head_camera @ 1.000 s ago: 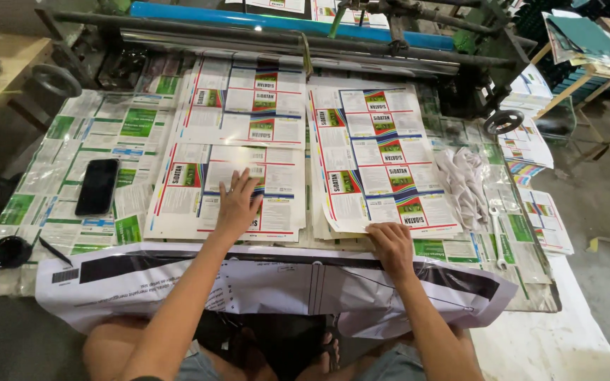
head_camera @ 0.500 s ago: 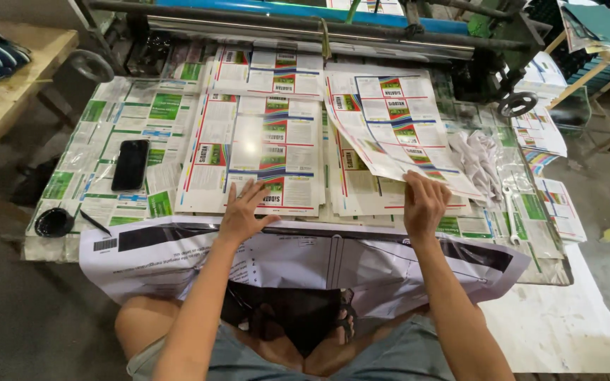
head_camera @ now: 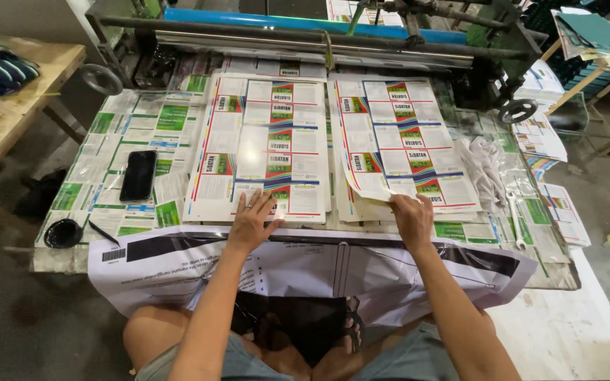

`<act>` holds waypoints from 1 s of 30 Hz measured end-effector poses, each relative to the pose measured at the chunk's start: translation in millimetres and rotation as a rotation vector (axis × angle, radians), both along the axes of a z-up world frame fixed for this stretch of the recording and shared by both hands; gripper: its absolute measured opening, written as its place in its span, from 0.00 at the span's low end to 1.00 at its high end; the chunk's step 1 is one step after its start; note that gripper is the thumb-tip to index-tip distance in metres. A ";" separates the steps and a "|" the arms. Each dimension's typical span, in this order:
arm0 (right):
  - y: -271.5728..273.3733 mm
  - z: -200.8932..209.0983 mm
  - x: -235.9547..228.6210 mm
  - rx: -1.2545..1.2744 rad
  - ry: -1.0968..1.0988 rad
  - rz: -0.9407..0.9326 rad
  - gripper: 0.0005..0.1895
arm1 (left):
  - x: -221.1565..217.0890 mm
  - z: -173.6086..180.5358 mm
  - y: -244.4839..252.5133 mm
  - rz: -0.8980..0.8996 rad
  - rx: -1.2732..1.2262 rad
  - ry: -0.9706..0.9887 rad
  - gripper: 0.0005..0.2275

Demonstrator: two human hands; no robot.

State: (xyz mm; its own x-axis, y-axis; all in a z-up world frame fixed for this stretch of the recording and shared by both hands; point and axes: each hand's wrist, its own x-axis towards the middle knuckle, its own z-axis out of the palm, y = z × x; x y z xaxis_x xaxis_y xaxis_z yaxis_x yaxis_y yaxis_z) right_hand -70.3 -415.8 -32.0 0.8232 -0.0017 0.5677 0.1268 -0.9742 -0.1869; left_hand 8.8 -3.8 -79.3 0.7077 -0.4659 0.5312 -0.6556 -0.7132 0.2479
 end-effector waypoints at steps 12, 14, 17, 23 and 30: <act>-12.3 -16.3 53.8 -0.077 0.108 0.062 0.21 | -2.7 -3.4 1.0 -0.132 -0.044 -0.087 0.15; -9.6 -18.4 56.0 -0.078 0.119 0.060 0.22 | -4.3 2.6 0.3 -0.132 -0.054 -0.066 0.15; -8.2 -19.3 60.2 -0.067 0.129 0.075 0.20 | -7.4 11.7 -0.5 -0.139 -0.069 -0.034 0.16; -12.5 -16.4 76.8 -0.078 0.125 0.087 0.18 | -9.4 11.7 -0.9 -0.137 -0.050 -0.018 0.18; -24.2 -14.2 111.3 -0.094 0.147 0.096 0.19 | -11.3 19.7 -1.9 -0.150 -0.055 -0.013 0.19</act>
State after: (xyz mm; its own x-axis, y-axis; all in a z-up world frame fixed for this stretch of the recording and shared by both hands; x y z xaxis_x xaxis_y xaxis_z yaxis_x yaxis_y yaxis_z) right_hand 41.0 -440.0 -46.2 0.8913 0.1279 0.4351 0.1979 -0.9729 -0.1192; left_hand -2.5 -5.7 -59.6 0.6255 -0.5356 0.5674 -0.7571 -0.5925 0.2753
